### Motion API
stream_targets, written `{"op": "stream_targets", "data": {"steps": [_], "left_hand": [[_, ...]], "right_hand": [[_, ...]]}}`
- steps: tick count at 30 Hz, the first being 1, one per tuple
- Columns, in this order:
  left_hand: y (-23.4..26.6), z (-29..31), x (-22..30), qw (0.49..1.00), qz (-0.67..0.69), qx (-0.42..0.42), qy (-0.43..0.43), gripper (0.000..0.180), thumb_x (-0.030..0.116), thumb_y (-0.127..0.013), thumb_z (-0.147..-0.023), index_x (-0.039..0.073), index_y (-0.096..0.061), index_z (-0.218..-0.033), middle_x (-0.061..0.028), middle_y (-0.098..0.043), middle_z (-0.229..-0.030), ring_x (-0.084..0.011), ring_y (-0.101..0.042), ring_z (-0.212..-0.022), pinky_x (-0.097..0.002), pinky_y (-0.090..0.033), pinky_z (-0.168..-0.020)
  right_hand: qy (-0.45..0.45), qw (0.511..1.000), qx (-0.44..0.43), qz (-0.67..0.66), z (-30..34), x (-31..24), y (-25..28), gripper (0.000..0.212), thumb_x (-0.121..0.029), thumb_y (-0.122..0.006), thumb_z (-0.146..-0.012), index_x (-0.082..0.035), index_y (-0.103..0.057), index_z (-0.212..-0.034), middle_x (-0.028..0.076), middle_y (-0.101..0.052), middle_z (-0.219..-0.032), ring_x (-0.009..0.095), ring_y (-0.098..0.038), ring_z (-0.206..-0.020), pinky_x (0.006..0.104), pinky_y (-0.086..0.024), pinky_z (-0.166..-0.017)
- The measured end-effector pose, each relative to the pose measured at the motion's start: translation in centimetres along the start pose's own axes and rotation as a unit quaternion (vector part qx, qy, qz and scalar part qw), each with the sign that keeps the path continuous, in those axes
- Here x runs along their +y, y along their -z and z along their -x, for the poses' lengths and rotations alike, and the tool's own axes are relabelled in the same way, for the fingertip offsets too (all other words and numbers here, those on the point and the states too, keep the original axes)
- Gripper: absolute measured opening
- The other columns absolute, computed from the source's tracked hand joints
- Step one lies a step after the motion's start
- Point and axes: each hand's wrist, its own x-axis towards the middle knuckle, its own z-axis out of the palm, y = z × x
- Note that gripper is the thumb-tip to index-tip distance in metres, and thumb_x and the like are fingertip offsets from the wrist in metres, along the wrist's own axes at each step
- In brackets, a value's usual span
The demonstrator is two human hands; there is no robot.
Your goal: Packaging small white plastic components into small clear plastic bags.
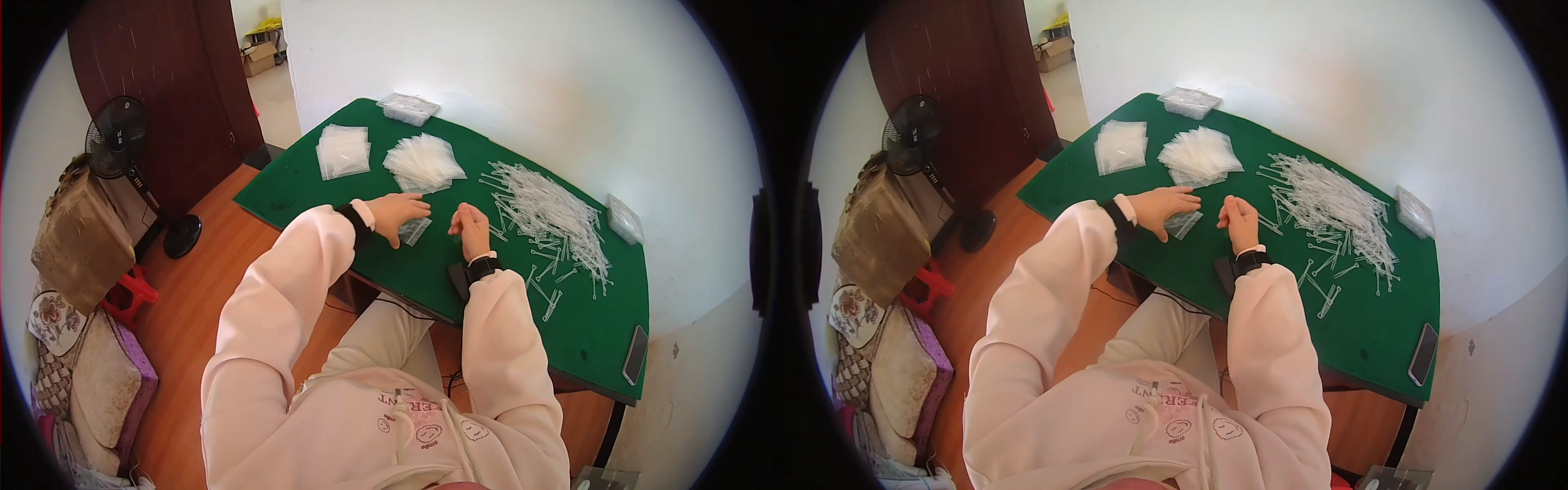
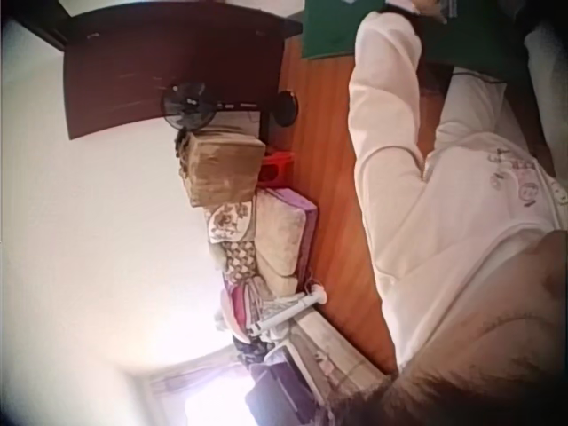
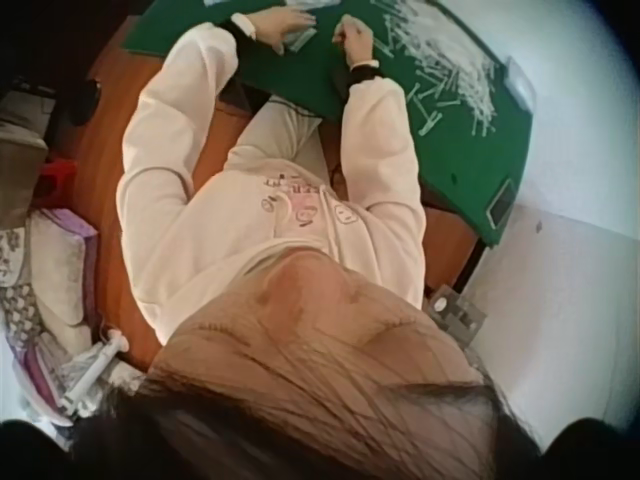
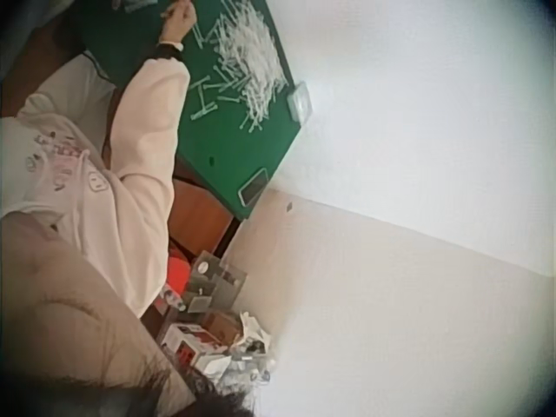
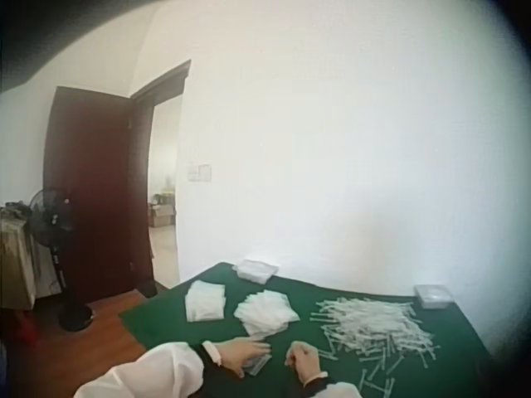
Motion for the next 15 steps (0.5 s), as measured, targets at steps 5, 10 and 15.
{"op": "stream_targets", "data": {"steps": [5,10,15], "left_hand": [[0.0,-1.6,-0.7,0.991,0.054,-0.124,-0.006,0.09,0.021,-0.079,-0.049,0.001,-0.04,-0.128,-0.0149,-0.046,-0.122,-0.0311,-0.042,-0.115,-0.0378,-0.035,-0.098],[0.4,-1.0,-0.3,0.984,0.119,-0.13,0.015,0.086,0.02,-0.076,-0.051,0.002,-0.041,-0.127,-0.0145,-0.047,-0.119,-0.0308,-0.046,-0.111,-0.0363,-0.038,-0.094],[0.7,-0.6,0.3,0.987,0.106,-0.119,0.032,0.089,0.024,-0.073,-0.052,0.001,-0.037,-0.13,-0.0161,-0.051,-0.111,-0.0321,-0.05,-0.103,-0.0354,-0.041,-0.089]], "right_hand": [[-0.022,0.999,-0.002,0.032,0.1,0.2,-0.5,0.026,-0.021,-0.055,-0.089,-0.006,-0.051,-0.067,0.0,-0.049,-0.059,0.007,-0.045,-0.05,0.0228,-0.041,-0.049],[-0.036,0.998,-0.014,0.052,0.0,0.3,-0.3,0.027,-0.02,-0.058,-0.087,-0.007,-0.05,-0.065,0.0,-0.051,-0.059,0.007,-0.045,-0.049,0.0224,-0.04,-0.048],[-0.044,0.997,-0.001,0.064,-0.2,0.2,0.2,0.028,-0.021,-0.062,-0.084,-0.008,-0.051,-0.062,-0.002,-0.05,-0.057,0.005,-0.044,-0.047,0.0193,-0.033,-0.043]]}}
